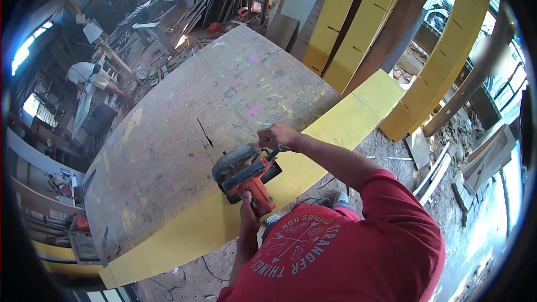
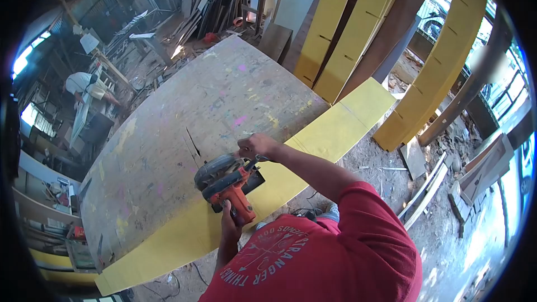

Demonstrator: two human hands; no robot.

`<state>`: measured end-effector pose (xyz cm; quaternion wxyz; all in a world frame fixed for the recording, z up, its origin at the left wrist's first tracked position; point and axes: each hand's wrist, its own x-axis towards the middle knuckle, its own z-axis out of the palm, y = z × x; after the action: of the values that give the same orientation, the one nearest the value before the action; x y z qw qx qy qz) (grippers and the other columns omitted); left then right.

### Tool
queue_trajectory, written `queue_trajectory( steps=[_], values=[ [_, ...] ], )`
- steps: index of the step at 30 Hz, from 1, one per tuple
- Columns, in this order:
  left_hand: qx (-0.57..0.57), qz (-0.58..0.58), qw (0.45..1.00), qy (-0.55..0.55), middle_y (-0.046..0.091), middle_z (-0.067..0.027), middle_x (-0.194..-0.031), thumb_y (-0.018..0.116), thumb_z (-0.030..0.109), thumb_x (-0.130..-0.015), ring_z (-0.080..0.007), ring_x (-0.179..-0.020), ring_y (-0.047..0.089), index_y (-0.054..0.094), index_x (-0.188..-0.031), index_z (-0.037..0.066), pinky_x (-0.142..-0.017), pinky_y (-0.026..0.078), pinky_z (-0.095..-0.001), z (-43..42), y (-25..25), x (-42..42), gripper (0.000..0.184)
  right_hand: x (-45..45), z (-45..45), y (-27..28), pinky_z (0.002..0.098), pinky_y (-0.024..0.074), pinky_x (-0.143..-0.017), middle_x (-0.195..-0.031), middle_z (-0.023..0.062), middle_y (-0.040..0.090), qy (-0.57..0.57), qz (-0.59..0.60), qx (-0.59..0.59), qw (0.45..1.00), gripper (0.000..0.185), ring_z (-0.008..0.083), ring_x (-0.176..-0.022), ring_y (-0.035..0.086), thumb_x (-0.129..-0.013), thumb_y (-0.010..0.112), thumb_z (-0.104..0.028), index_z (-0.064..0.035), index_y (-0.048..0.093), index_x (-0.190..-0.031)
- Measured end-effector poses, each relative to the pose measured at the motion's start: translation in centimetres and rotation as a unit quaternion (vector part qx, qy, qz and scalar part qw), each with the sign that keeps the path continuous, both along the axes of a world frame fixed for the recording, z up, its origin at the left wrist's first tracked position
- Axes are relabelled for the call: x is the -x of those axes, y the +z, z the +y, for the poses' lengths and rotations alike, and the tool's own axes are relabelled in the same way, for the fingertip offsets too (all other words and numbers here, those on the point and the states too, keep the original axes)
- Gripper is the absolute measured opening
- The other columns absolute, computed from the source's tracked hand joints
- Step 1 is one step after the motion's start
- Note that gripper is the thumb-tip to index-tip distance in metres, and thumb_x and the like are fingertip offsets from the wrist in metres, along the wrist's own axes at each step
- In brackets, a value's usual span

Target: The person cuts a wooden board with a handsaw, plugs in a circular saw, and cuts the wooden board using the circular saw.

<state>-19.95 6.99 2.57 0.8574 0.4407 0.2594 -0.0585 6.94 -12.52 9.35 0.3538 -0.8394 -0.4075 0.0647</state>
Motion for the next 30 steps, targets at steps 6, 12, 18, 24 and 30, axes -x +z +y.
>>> queue_trajectory(
  steps=[6, 12, 18, 24, 30],
  values=[
    [0.003, -0.010, 1.000, -0.022, 0.069, -0.0136, -0.124, 0.055, 0.055, -0.109, -0.0283, -0.108, 0.075, 0.049, -0.147, 0.004, -0.089, 0.065, -0.0450, 0.3, 0.2, 0.3, 0.064, -3.1, -0.2, 2.2, 0.0480, 0.0533, -0.073, -0.083, 0.0184, 0.072, 0.026, 0.114, 0.129, 0.985, 0.053, 0.0394, -0.081, 0.072, -0.094, 0.076, -0.056, -0.0034, 0.074, -0.086],
    [0.033, -0.010, 0.999, -0.033, 0.068, -0.0125, -0.125, 0.054, 0.058, -0.110, -0.0258, -0.113, 0.072, 0.049, -0.148, 0.006, -0.095, 0.062, -0.0433, -0.1, 1.1, 0.3, 0.065, 4.2, 2.6, 10.6, 0.0459, 0.0566, -0.077, -0.091, 0.0197, 0.077, 0.070, 0.083, -0.043, 0.993, 0.052, 0.0395, -0.090, 0.075, -0.092, 0.077, -0.056, -0.0037, 0.078, -0.094],
    [-0.042, -0.101, 0.992, -0.066, 0.064, -0.0127, -0.132, 0.052, 0.060, -0.110, -0.0258, -0.123, 0.068, 0.046, -0.151, 0.008, -0.100, 0.060, -0.0452, -0.2, 1.4, 0.6, 0.067, 7.3, 7.5, 8.9, 0.0456, 0.0577, -0.075, -0.084, 0.0158, 0.077, 0.227, 0.109, 0.213, 0.944, 0.049, 0.0337, -0.083, 0.076, -0.084, 0.084, -0.046, 0.0013, 0.079, -0.094],
    [-0.256, -0.232, 0.926, -0.154, 0.061, -0.0104, -0.137, 0.060, 0.047, -0.109, -0.0236, -0.123, 0.066, 0.040, -0.156, 0.007, -0.100, 0.059, -0.0438, 1.1, 0.7, 0.9, 0.065, 6.0, 9.2, 6.9, 0.0457, 0.0574, -0.063, -0.072, 0.0186, 0.071, 0.221, 0.236, 0.253, 0.912, 0.051, 0.0341, -0.068, 0.072, -0.072, 0.085, -0.042, 0.0051, 0.078, -0.089],
    [-0.113, -0.020, 0.988, -0.105, 0.068, -0.0088, -0.127, 0.075, 0.018, -0.099, -0.0197, -0.118, 0.068, 0.057, -0.144, 0.001, -0.096, 0.057, -0.0362, 2.4, 0.0, -0.6, 0.052, 12.7, 1.0, 10.1, 0.0537, 0.0569, -0.082, -0.093, 0.0199, 0.076, 0.085, 0.085, 0.148, 0.982, 0.039, 0.0402, -0.094, 0.074, -0.078, 0.080, -0.039, -0.0100, 0.081, -0.105]
  ],
)
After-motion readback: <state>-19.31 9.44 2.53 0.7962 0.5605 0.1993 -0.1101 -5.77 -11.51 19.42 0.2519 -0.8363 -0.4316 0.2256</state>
